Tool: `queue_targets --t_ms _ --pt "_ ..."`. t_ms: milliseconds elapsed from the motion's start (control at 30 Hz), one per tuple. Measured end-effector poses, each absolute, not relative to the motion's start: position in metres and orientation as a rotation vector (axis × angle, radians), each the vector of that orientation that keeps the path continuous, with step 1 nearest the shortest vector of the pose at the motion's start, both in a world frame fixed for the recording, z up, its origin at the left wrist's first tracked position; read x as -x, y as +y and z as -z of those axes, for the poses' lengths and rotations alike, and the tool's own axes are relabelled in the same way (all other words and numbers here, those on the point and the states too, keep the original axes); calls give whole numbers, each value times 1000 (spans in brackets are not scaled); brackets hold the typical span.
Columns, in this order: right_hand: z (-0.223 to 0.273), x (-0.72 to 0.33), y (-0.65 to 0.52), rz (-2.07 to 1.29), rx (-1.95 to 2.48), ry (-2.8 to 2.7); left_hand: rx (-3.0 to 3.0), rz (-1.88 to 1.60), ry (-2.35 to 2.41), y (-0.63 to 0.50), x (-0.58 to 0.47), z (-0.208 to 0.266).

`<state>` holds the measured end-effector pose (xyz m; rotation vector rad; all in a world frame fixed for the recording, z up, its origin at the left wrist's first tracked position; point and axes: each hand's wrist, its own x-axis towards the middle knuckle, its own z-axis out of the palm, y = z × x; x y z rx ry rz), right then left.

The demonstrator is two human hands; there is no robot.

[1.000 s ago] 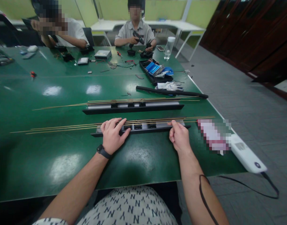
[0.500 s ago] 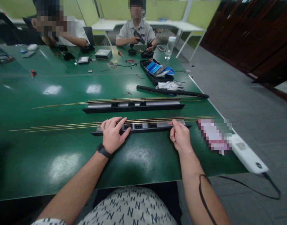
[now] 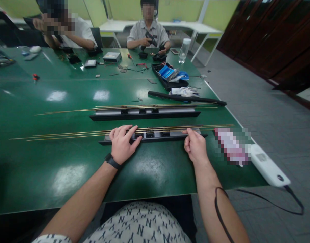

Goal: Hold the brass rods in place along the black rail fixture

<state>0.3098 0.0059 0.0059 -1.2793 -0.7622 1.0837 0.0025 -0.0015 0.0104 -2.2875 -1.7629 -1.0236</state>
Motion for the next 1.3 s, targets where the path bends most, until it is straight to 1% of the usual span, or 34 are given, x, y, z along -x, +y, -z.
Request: queue_targets --t_ms 1300 --pt "-7 -309 5 -1009 1286 -718 2273 998 -1735 -1 -1 -7"
